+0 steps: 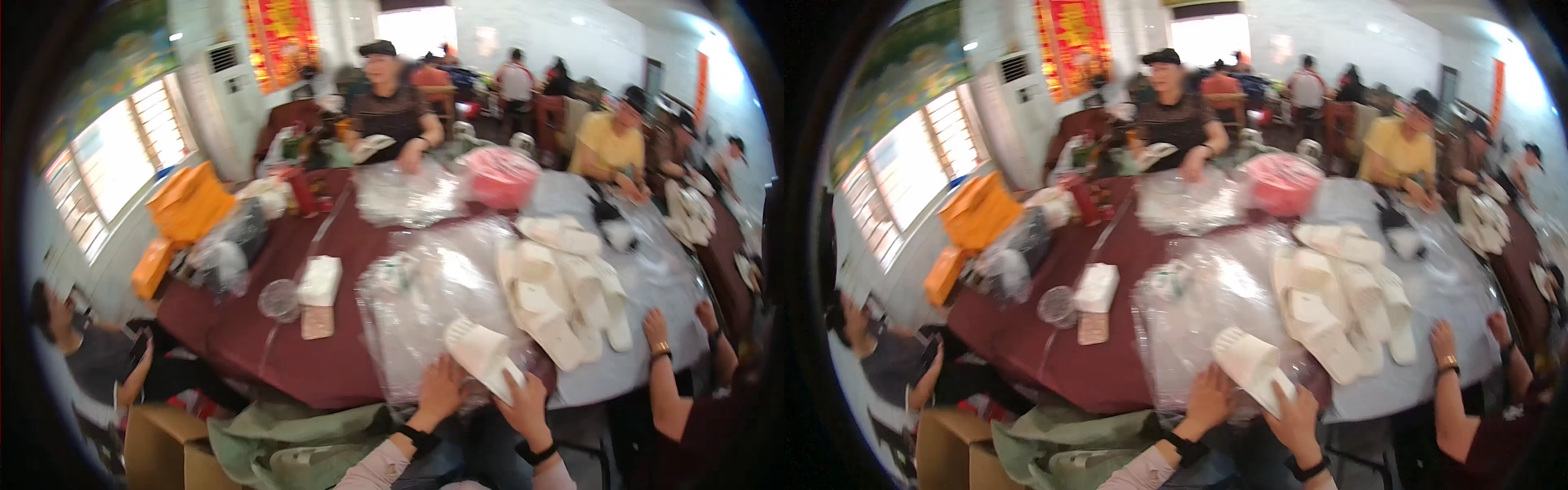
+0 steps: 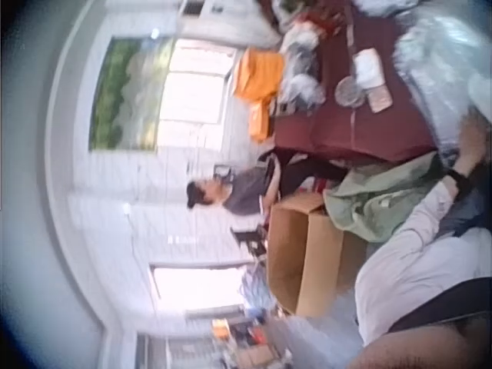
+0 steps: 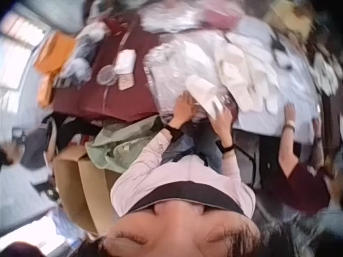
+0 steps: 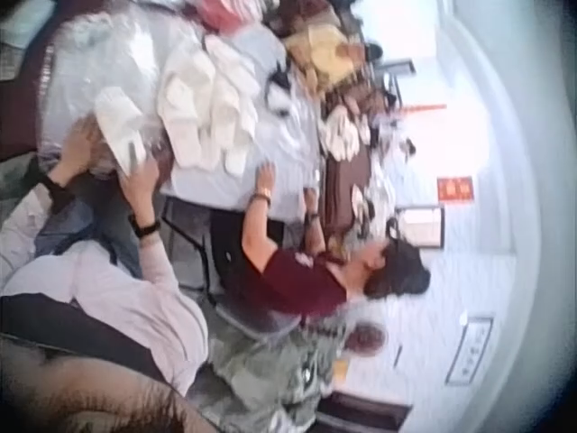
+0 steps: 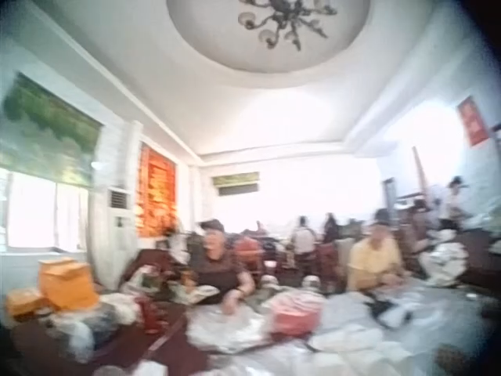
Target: Packing pairs of white slippers into plastic bags and larger green sacks.
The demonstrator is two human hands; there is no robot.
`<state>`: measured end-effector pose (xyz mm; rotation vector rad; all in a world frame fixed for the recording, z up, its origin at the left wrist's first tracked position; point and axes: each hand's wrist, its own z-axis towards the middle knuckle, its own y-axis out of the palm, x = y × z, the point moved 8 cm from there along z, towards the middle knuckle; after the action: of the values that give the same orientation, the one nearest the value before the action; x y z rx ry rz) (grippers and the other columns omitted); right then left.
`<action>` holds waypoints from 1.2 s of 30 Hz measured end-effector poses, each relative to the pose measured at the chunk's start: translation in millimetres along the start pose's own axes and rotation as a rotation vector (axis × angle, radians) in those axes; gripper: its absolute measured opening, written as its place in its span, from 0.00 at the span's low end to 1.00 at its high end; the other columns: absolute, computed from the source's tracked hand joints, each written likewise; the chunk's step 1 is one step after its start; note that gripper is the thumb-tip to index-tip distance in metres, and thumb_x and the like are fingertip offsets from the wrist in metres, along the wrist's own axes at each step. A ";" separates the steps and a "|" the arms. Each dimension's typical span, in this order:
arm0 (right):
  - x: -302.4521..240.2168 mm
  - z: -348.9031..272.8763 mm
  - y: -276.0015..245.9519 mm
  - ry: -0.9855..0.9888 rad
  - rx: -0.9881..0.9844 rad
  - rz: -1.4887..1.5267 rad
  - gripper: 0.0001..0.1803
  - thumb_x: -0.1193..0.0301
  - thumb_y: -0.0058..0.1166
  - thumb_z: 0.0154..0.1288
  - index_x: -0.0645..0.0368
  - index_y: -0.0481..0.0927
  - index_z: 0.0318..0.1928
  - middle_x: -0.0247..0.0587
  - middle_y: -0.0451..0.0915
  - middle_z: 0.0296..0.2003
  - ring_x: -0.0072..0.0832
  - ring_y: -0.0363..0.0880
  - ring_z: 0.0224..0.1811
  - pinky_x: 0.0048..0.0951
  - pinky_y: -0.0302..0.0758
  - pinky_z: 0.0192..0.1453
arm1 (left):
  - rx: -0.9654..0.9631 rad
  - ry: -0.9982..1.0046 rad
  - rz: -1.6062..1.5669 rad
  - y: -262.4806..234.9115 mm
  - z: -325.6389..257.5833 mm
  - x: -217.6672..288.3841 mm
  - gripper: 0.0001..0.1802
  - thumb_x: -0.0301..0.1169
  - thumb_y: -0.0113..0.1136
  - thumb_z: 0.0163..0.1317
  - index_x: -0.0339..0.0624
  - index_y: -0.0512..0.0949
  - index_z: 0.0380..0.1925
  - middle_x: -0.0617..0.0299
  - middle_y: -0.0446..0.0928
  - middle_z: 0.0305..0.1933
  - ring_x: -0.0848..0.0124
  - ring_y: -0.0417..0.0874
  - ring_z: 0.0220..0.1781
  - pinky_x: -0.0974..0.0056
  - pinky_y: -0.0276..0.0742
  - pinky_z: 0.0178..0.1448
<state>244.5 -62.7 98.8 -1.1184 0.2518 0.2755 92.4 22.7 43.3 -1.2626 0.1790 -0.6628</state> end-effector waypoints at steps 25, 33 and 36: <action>-25.1 13.7 -6.1 -0.014 -0.012 0.145 0.37 0.56 0.64 0.48 0.42 0.70 0.62 0.56 0.68 0.50 0.49 0.67 0.52 0.48 0.64 0.52 | 0.132 0.098 -0.064 -9.2 -2.8 9.0 0.28 0.43 0.60 0.51 0.36 0.75 0.48 0.42 0.72 0.51 0.45 0.68 0.58 0.41 0.58 0.64; 17.9 19.0 -1.4 0.029 -0.087 -0.089 0.33 0.55 0.63 0.51 0.44 0.72 0.59 0.57 0.66 0.58 0.52 0.62 0.62 0.49 0.56 0.66 | 0.079 0.055 0.019 -14.2 -0.2 10.7 0.27 0.47 0.57 0.55 0.39 0.75 0.48 0.41 0.71 0.53 0.44 0.66 0.60 0.41 0.56 0.64; 15.3 60.2 -24.1 -0.073 0.015 0.093 0.25 0.57 0.57 0.58 0.48 0.74 0.55 0.48 0.69 0.58 0.48 0.66 0.60 0.48 0.62 0.62 | 0.091 0.069 0.031 -12.8 -2.4 8.5 0.27 0.47 0.57 0.55 0.38 0.75 0.48 0.41 0.71 0.52 0.44 0.66 0.60 0.40 0.56 0.64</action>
<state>270.6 -16.5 139.1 -1.0813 0.2412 0.3958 93.4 14.2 56.4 -1.1486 0.2224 -0.6814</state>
